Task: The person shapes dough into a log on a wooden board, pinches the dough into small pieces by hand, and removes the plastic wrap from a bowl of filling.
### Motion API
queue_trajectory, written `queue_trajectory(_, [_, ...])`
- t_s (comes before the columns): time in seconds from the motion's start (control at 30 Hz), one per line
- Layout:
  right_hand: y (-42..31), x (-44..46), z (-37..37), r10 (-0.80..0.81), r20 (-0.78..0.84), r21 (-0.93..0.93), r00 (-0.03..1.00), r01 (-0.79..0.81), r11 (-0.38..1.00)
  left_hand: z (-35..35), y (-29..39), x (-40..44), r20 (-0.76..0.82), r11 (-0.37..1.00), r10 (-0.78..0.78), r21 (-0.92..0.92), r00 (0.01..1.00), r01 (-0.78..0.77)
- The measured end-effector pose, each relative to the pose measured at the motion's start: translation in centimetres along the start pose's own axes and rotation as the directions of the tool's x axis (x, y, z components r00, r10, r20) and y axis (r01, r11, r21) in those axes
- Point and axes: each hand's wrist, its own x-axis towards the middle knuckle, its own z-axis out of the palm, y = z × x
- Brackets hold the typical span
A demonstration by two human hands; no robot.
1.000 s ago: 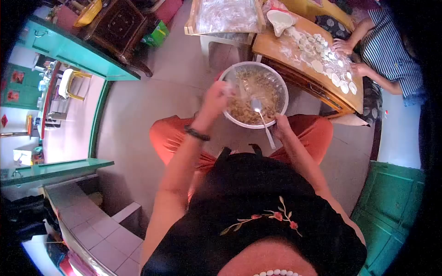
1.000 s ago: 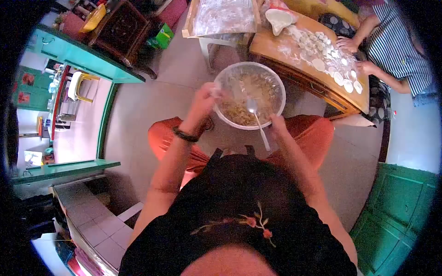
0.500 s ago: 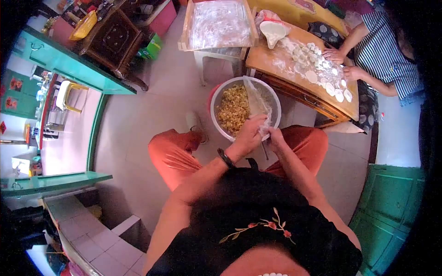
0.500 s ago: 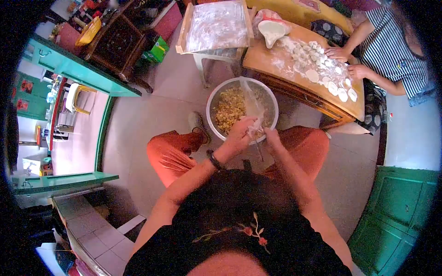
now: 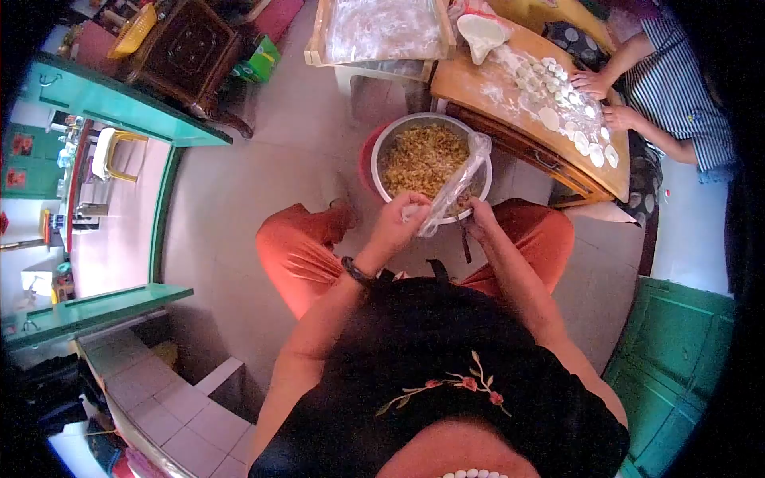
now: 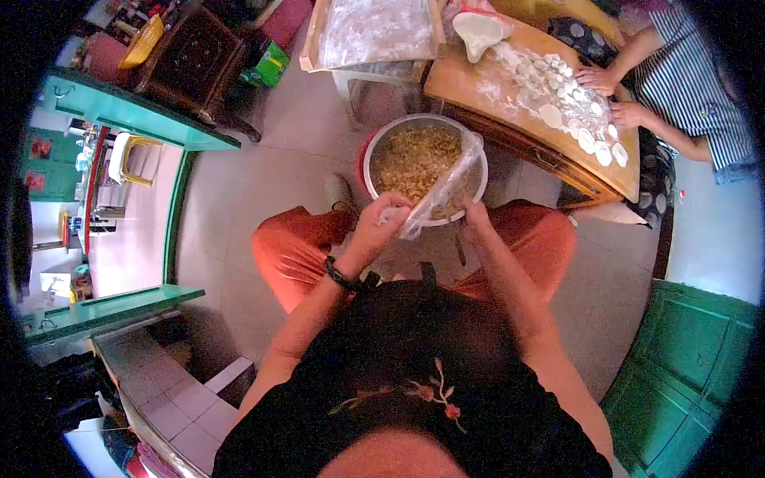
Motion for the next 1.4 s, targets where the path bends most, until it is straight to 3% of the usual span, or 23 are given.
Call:
queue_trajectory(0.1, [-0.9, -2.9, 3.5, -0.05, -0.098, -0.004, 0.994, 0.05, 0.999, -0.7, -2.6, -1.9, 0.225, 0.991, -0.128, 0.06, 0.966, 0.117])
queue_trajectory(0.23, [-0.1, -2.1, 3.9, -0.333, 0.188, 0.151, 0.924, 0.308, 0.939, -0.8, -3.0, -3.5, 0.375, 0.899, -0.438, 0.163, 0.817, 0.407])
queue_trajectory(0.27, [0.2, -0.6, 3.2, -0.273, 0.158, 0.119, 0.949, 0.257, 0.959, -0.7, -4.6, -3.8, 0.376, 0.957, -0.278, 0.187, 0.884, 0.222])
queue_trajectory(0.37, [0.3, 0.4, 3.4, -0.223, 0.165, 0.15, 0.961, 0.199, 0.968, -0.7, -6.4, -4.0, 0.384, 0.972, -0.23, 0.135, 0.894, 0.192])
queue_trajectory(0.47, [-0.4, -0.9, 5.3, -0.124, 0.179, 0.165, 0.976, 0.094, 0.982, -0.4, -6.2, -3.4, 0.352, 0.888, -0.444, 0.051, 0.824, 0.456])
queue_trajectory(0.5, [2.4, 4.8, 1.3, -0.025, 0.021, 0.02, 0.999, 0.025, 0.999, -0.4, -6.8, -2.9, 0.257, 0.932, -0.36, 0.044, 0.897, 0.361])
queue_trajectory(0.57, [-0.4, 2.3, 5.0, -0.085, 0.01, 0.058, 0.996, 0.085, 0.995, -1.7, -8.3, -0.8, 0.041, 0.987, -0.15, 0.069, 0.988, 0.147])
queue_trajectory(0.67, [-0.4, 4.4, 4.0, -0.081, 0.024, -0.131, 0.996, 0.084, 0.988, -4.2, -6.4, 1.5, -0.033, 0.949, -0.26, 0.176, 0.965, 0.261])
queue_trajectory(0.77, [-0.2, 4.6, 4.8, -0.145, -0.065, -0.151, 0.987, 0.134, 0.979, -7.0, -10.3, 3.0, -0.296, 0.92, -0.206, 0.267, 0.933, 0.288])
queue_trajectory(0.87, [-0.4, 5.2, 4.6, -0.02, -0.107, -0.255, 0.994, -0.009, 0.967, -8.6, -11.4, 3.0, -0.394, 0.94, -0.27, 0.089, 0.879, 0.329])
queue_trajectory(0.97, [0.0, 5.3, 4.7, -0.054, -0.131, -0.307, 0.99, 0.012, 0.952, -7.9, -9.7, 2.5, -0.463, 0.915, -0.278, 0.139, 0.842, 0.378])
queue_trajectory(1.07, [2.1, 7.6, 2.4, -0.115, 0.016, -0.157, 0.993, 0.116, 0.981, -8.7, -13.8, 2.5, -0.442, 0.86, -0.17, 0.37, 0.881, 0.352])
queue_trajectory(1.17, [1.9, 7.2, 3.3, -0.159, -0.021, -0.253, 0.987, 0.149, 0.956, -8.1, -16.6, 2.1, -0.412, 0.8, -0.011, 0.543, 0.911, 0.255])
queue_trajectory(1.27, [0.8, 5.4, 4.6, -0.135, -0.087, -0.28, 0.987, 0.106, 0.954, -7.9, -17.9, 2.1, -0.373, 0.76, -0.054, 0.586, 0.926, 0.281])
queue_trajectory(1.4, [2.8, 8.1, 2.8, -0.169, -0.051, -0.268, 0.984, 0.15, 0.952, -7.0, -16.9, 2.0, -0.391, 0.796, -0.217, 0.459, 0.894, 0.394])
